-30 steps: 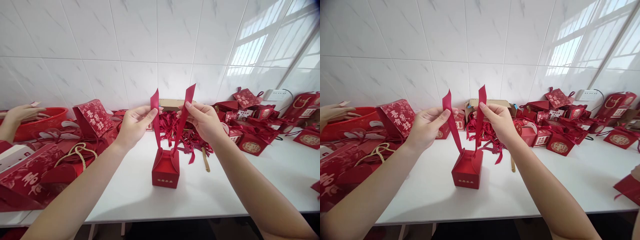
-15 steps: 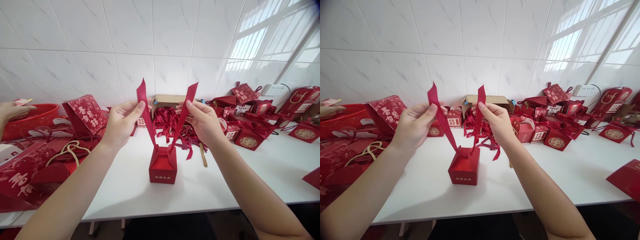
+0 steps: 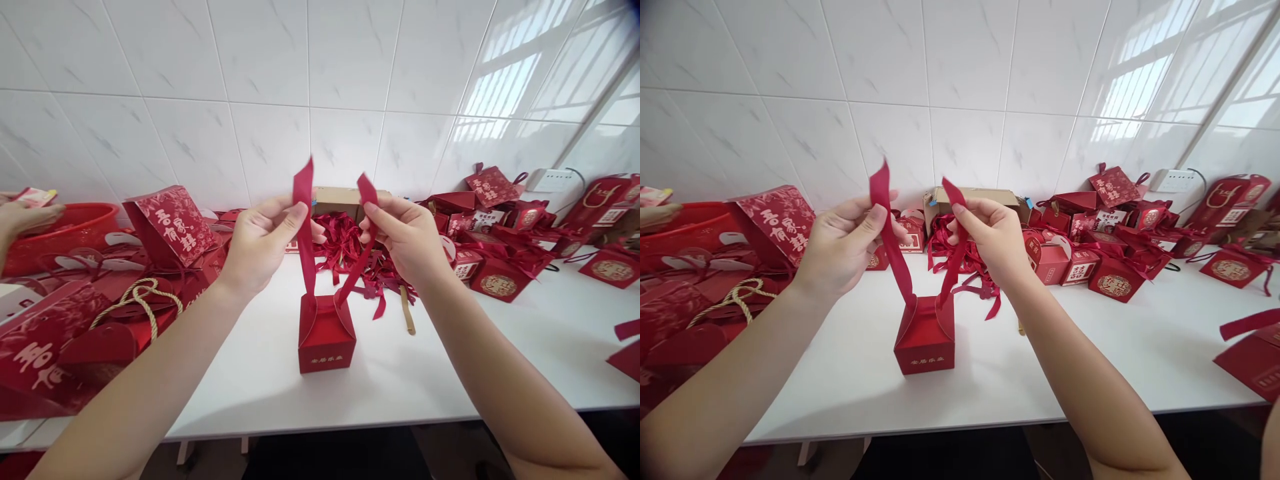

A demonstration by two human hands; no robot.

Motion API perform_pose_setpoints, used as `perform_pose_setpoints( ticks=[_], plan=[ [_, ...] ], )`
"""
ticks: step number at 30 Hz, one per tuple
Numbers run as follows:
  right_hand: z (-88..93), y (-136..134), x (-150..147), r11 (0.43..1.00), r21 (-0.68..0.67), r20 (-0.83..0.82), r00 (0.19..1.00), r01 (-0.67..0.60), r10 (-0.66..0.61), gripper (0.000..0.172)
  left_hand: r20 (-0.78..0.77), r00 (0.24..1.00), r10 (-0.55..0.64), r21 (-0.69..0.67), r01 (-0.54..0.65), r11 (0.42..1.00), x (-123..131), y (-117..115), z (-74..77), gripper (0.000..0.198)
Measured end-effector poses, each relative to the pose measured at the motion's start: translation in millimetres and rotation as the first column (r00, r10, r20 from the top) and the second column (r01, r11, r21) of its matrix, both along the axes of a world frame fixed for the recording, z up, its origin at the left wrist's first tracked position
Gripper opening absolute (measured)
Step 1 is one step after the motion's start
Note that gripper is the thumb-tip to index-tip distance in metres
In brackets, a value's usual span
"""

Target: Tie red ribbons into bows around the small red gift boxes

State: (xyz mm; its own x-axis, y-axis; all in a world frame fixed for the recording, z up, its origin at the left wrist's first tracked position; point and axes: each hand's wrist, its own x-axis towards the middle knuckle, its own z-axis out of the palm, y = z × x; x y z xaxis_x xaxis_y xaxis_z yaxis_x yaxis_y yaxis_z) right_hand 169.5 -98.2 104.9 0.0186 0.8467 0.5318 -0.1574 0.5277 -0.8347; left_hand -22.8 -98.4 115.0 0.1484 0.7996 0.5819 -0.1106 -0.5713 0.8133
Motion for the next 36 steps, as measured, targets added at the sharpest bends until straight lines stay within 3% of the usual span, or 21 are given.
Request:
perform_pose_setpoints(
  ticks=[3, 5, 8, 10, 14, 19, 23, 27, 29, 31, 32, 34, 36],
  plan=[
    [-0.8, -1.2, -5.0, 1.0, -0.006, 0.089, 0.996, 0.007, -0.007, 0.024, -0.099, 0.993, -0.064, -0.013, 0.064, 0.998, 3.3, -1.3, 1.0, 0.059],
    [-2.1, -3.6, -8.3, 0.997, -0.012, 0.144, 0.987, -0.072, 0.073, 0.023, -0.157, 0.985, -0.073, -0.032, 0.069, 0.997, 5.0, -2.2, 1.6, 0.066],
    [-4.6, -8.2, -12.5, 0.981, 0.015, 0.21, 0.96, -0.194, 0.187, 0.023, -0.231, 0.969, -0.082, -0.057, 0.071, 0.996, 5.8, -2.2, 0.8, 0.067],
    [-6.8, -9.6, -13.6, 0.977, 0.06, 0.243, 0.952, -0.206, 0.186, 0.022, -0.268, 0.956, -0.122, -0.078, 0.105, 0.991, 4.6, -1.1, 0.0, 0.066],
    [-13.3, -5.0, -9.1, 0.953, 0.281, 0.384, 0.923, -0.117, 0.0, 0.018, -0.191, 0.962, -0.195, -0.189, 0.159, 0.969, -1.6, 2.9, 0.9, 0.054],
    [-19.8, 4.9, 0.6, 0.725, 0.668, 0.56, 0.756, -0.171, -0.338, 0.024, 0.007, 0.959, -0.283, -0.4, 0.261, 0.878, -5.9, 7.0, 1.4, 0.031],
    [-20.1, 10.3, 3.6, 0.604, 0.782, 0.533, 0.668, -0.153, -0.52, 0.03, 0.053, 0.942, -0.333, -0.421, 0.323, 0.847, -6.6, 10.5, -2.5, 0.023],
    [-22.6, 12.3, 3.2, 0.569, 0.809, 0.516, 0.643, -0.149, -0.566, 0.026, -0.001, 0.945, -0.326, -0.342, 0.306, 0.888, -6.6, 8.9, -6.0, 0.025],
    [-25.3, 10.4, 0.3, 0.589, 0.801, 0.493, 0.676, -0.107, -0.548, 0.024, -0.111, 0.968, -0.225, -0.22, 0.197, 0.955, -5.0, 4.5, -7.7, 0.03],
    [-28.5, 6.0, -3.5, 0.643, 0.765, 0.425, 0.742, 0.011, -0.518, 0.024, -0.248, 0.968, 0.026, 0.003, -0.026, 1.0, -4.1, -0.7, -9.4, 0.034],
    [-30.2, 2.9, -4.5, 0.675, 0.732, 0.371, 0.774, 0.097, -0.514, 0.023, -0.299, 0.937, 0.183, 0.132, -0.149, 0.98, -4.8, -2.8, -10.3, 0.036],
    [-35.2, -4.9, -1.0, 0.719, 0.643, 0.282, 0.791, 0.263, -0.542, 0.02, -0.353, 0.823, 0.445, 0.349, -0.326, 0.879, -11.5, -5.3, -12.9, 0.037],
    [-44.9, -14.5, 13.6, 0.738, 0.564, 0.296, 0.743, 0.371, -0.6, 0.016, -0.402, 0.707, 0.583, 0.474, -0.384, 0.793, -28.4, -5.3, -19.1, 0.034]
  ],
)
